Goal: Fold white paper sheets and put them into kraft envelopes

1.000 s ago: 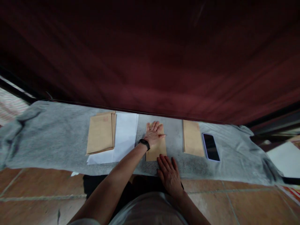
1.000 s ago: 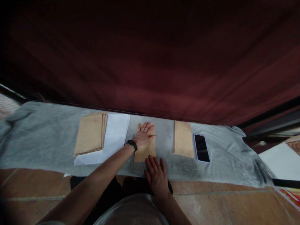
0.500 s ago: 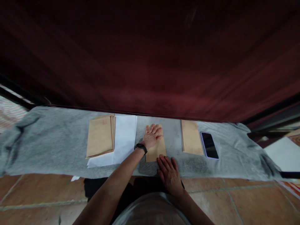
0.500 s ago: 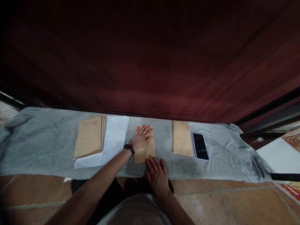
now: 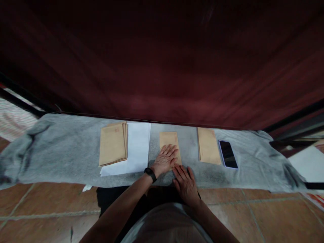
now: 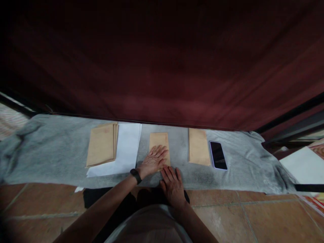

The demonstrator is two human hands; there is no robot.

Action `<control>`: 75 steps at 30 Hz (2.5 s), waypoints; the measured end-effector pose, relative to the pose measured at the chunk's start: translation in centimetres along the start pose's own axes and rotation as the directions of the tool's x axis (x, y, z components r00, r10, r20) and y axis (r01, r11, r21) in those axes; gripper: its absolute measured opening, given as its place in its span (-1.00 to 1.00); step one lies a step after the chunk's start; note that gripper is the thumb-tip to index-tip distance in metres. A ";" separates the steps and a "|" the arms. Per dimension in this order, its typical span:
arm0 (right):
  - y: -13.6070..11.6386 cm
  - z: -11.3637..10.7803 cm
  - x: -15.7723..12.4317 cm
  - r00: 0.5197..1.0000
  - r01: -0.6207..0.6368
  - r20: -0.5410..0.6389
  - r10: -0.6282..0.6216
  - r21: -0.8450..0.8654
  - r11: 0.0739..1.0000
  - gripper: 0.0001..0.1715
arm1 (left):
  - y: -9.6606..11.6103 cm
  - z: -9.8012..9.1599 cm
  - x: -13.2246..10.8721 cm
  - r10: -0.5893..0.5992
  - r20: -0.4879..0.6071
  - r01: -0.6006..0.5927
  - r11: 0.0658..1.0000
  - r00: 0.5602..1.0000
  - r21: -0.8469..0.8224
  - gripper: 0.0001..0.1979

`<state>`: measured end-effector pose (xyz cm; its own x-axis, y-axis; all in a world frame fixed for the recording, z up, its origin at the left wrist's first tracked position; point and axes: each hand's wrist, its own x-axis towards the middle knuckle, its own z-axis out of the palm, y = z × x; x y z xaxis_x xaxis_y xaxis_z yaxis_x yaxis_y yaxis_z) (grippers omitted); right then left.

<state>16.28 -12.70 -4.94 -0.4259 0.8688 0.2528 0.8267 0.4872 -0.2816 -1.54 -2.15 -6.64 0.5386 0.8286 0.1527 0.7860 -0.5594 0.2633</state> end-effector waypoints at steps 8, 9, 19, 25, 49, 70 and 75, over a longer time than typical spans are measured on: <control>0.5 1.0 -0.5 0.999 0.019 -0.042 -0.017 0.049 0.999 -0.47 | 2.5 -0.3 -3.9 -0.005 -0.026 0.005 1.000 1.000 -0.009 -0.49; 0.7 1.2 -0.6 0.999 0.019 -0.037 -0.017 0.062 0.998 -0.47 | 2.8 -0.5 -4.4 -0.002 -0.024 0.002 1.000 1.000 -0.001 -0.48; 2.1 3.4 0.0 0.944 -0.243 -0.182 0.274 0.173 0.954 -0.43 | 5.9 0.5 -8.2 -0.130 -0.122 0.144 0.983 0.984 0.110 -0.46; 2.8 3.7 1.7 0.882 -0.277 -0.195 0.430 0.525 0.805 -0.60 | 7.1 -0.3 -6.5 -0.170 -0.115 0.190 0.961 0.979 0.200 -0.57; -1.8 0.1 4.1 0.795 -0.403 0.322 0.514 0.914 0.050 -0.48 | 8.1 -3.5 -5.2 -0.776 0.268 -0.015 -0.336 0.572 -0.942 -0.60; 0.6 1.7 3.4 0.762 -0.512 0.309 0.569 0.825 0.239 -0.67 | 8.7 -1.3 -9.6 -0.132 -0.124 0.122 0.989 0.984 -0.082 -0.44; 0.5 1.4 3.1 0.753 -0.514 0.335 0.567 0.837 0.187 -0.65 | 8.2 -0.2 -9.9 -0.112 -0.082 0.115 0.993 0.990 0.036 -0.37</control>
<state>14.83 -9.62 -5.59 0.0244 0.9598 -0.2797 0.0658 -0.2807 -0.9575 -0.50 -14.89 -5.77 0.4204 0.8851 0.1998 0.8534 -0.4605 0.2442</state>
